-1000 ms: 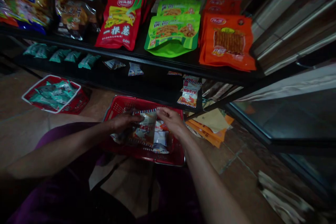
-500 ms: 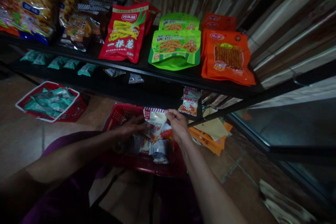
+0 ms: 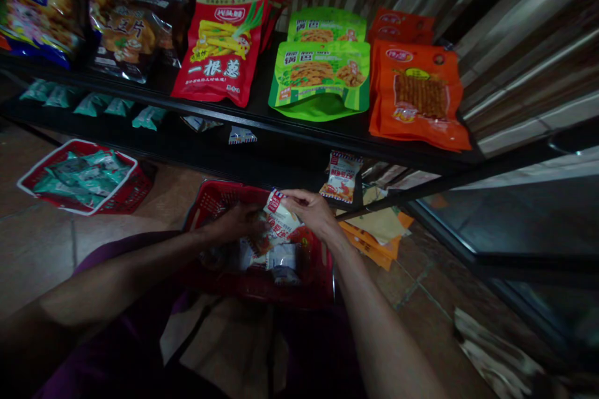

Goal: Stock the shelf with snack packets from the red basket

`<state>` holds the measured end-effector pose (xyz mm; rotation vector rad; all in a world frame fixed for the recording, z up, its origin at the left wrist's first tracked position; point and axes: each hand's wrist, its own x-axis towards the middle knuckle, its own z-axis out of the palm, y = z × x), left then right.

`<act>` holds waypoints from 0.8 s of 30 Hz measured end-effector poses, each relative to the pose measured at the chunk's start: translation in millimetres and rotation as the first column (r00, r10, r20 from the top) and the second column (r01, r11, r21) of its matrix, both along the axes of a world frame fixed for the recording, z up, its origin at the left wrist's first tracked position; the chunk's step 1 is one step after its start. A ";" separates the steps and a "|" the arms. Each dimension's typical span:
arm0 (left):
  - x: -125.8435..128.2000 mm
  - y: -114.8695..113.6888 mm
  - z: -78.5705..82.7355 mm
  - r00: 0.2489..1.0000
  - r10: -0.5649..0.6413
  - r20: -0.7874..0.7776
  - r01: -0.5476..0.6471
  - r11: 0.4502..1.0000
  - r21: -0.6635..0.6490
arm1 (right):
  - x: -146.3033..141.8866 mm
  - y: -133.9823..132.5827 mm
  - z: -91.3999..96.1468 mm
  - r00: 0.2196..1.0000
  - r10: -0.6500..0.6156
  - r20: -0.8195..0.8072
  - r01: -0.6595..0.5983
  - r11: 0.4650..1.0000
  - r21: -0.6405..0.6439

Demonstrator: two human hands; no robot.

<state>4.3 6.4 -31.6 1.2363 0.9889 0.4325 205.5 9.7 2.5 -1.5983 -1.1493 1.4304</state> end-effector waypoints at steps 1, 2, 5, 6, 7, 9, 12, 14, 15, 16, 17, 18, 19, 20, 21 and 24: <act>-0.7 0.0 -1.3 1.000 0.002 -0.020 -0.002 1.000 0.025 | -1.6 0.1 -0.4 1.000 -0.006 -0.001 0.006 1.000 -0.012; -1.5 0.1 -2.1 1.000 0.005 -0.026 -0.003 0.999 0.042 | -2.8 0.3 -1.0 1.000 -0.022 0.001 0.022 1.000 -0.017; -3.2 0.1 -3.2 1.000 -0.001 0.008 0.001 0.998 0.068 | -3.7 0.8 -2.9 0.996 -0.092 -0.001 0.092 0.996 -0.012; -3.5 -0.1 -3.5 1.000 -0.010 0.015 0.009 0.997 0.070 | -3.6 0.9 -3.4 0.994 -0.110 -0.004 0.110 0.994 -0.012; -3.7 -0.4 -3.8 1.000 -0.018 0.015 0.017 0.997 0.070 | -3.3 1.0 -3.8 0.992 -0.125 -0.008 0.125 0.992 -0.015; -3.7 -1.4 -4.0 0.999 -0.037 -0.005 0.037 0.998 0.058 | -2.7 1.6 -4.4 0.988 -0.154 -0.010 0.154 0.988 -0.018; -2.8 -2.4 -2.4 0.996 -0.037 -0.083 0.041 0.998 0.043 | -0.8 4.1 -4.4 0.965 -0.261 -0.020 0.261 0.965 0.015; -1.3 -2.7 -0.4 0.995 -0.010 -0.100 0.013 0.999 0.033 | 1.4 6.3 -3.8 0.935 -0.351 -0.045 0.353 0.935 0.044; -0.4 -2.8 0.4 0.996 0.009 -0.086 -0.006 1.000 0.026 | 2.6 7.3 -3.2 0.921 -0.386 -0.058 0.389 0.920 0.049; 0.7 -3.0 1.0 0.998 0.028 -0.058 -0.028 1.000 0.012 | 3.8 8.1 -2.5 0.910 -0.408 -0.068 0.412 0.910 0.049; 1.7 -3.3 1.2 0.999 0.048 -0.024 -0.048 0.999 -0.009 | 4.8 8.7 -1.6 0.904 -0.421 -0.072 0.425 0.904 0.044; 2.6 -3.6 1.2 0.998 0.064 0.006 -0.064 0.997 -0.034 | 5.7 9.2 -0.6 0.902 -0.426 -0.070 0.429 0.903 0.035; 3.4 -4.0 1.2 0.997 0.077 0.031 -0.075 0.995 -0.062 | 6.5 9.5 0.3 0.904 -0.424 -0.065 0.426 0.904 0.028; 3.9 -4.4 1.2 0.995 0.086 0.051 -0.081 0.992 -0.093 | 7.3 9.8 1.1 0.906 -0.420 -0.056 0.421 0.907 0.024; 4.3 -4.7 1.3 0.994 0.090 0.067 -0.082 0.989 -0.123 | 8.0 10.1 1.7 0.908 -0.416 -0.048 0.418 0.908 0.023; 4.7 -5.4 2.3 0.990 0.095 0.107 -0.073 0.978 -0.193 | 10.4 11.3 1.3 0.909 -0.415 -0.038 0.415 0.909 0.017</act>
